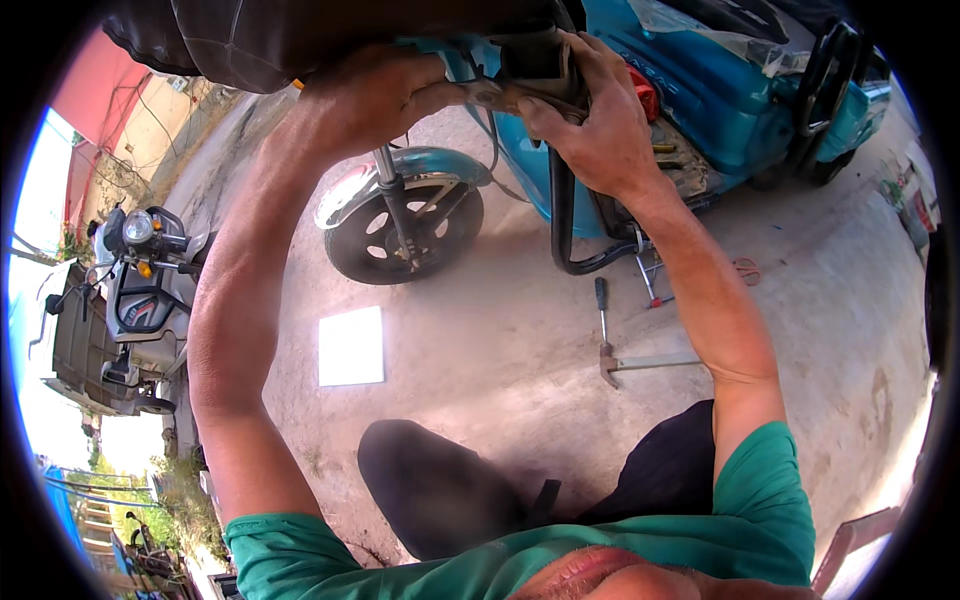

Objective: The person disassembles and adjusts components on a small electric tricycle using a hammer, wrenches, and a screwdriver.

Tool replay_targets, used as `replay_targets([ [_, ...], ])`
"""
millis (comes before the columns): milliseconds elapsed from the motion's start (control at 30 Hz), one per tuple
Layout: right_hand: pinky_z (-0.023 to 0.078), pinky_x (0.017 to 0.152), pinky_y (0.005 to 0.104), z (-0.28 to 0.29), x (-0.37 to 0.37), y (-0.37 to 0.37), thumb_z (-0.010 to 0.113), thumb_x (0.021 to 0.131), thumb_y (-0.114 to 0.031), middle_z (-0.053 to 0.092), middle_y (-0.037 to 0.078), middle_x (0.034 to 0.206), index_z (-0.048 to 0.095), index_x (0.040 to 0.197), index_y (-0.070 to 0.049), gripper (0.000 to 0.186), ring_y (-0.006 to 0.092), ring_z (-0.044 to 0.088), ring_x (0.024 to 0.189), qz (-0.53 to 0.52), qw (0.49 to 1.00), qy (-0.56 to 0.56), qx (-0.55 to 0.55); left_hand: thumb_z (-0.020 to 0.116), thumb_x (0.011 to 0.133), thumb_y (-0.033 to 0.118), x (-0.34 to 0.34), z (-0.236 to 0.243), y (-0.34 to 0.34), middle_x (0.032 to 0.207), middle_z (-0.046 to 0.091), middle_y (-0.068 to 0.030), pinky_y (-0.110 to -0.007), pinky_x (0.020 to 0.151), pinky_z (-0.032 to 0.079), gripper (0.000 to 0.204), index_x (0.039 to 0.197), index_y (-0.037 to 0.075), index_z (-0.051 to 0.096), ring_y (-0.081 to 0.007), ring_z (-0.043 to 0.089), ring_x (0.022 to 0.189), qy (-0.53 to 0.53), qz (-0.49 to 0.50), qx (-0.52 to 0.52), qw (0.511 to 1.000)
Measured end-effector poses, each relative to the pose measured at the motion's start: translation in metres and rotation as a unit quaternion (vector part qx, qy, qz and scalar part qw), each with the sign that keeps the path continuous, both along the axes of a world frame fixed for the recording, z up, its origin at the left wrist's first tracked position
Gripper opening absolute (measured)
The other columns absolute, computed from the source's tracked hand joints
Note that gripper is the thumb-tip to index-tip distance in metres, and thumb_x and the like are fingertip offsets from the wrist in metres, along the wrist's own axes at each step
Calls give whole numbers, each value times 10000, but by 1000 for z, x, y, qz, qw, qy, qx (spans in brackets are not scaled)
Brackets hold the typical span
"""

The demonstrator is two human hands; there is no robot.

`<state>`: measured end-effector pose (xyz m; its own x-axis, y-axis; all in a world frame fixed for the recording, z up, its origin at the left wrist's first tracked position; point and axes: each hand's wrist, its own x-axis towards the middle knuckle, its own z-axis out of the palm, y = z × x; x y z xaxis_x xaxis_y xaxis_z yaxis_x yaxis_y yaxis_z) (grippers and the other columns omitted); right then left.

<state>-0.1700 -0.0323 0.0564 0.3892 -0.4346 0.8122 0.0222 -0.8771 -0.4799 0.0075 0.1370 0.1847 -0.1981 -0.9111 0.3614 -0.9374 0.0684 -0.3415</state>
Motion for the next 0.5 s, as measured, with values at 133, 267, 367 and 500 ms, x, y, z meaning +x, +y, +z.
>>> replay_targets([
  [133,419,1149,523,8,-7,9,721,864,-539,421,216,1523,479,1506,-113,807,395,417,1423,-13,998,52,-34,676,1013,330,-15,-26,22,800,719,-114,-323,640,508,282,1010,67,778,-182,646,671,198,167,-25,965],
  [267,395,1166,524,5,-4,3,713,874,-537,424,221,1521,477,1506,-105,801,392,396,1443,2,1000,25,-1,631,1023,402,-23,-84,20,672,603,-37,-286,594,460,434,920,-11,716,-121,557,617,538,146,-98,825],
  [367,381,1175,520,2,-2,2,715,879,-524,428,217,1520,473,1506,-91,800,385,386,1451,-1,1000,19,-4,621,1034,437,-37,-116,5,686,576,-4,-268,544,416,459,910,-1,683,-96,506,590,704,63,-118,698],
  [500,378,1176,509,4,0,5,725,880,-504,428,207,1523,468,1502,-72,800,380,385,1446,9,1000,19,-6,515,1084,458,-48,-151,-14,663,573,-50,-298,515,388,452,947,41,620,-150,476,523,842,-27,-123,524],
])
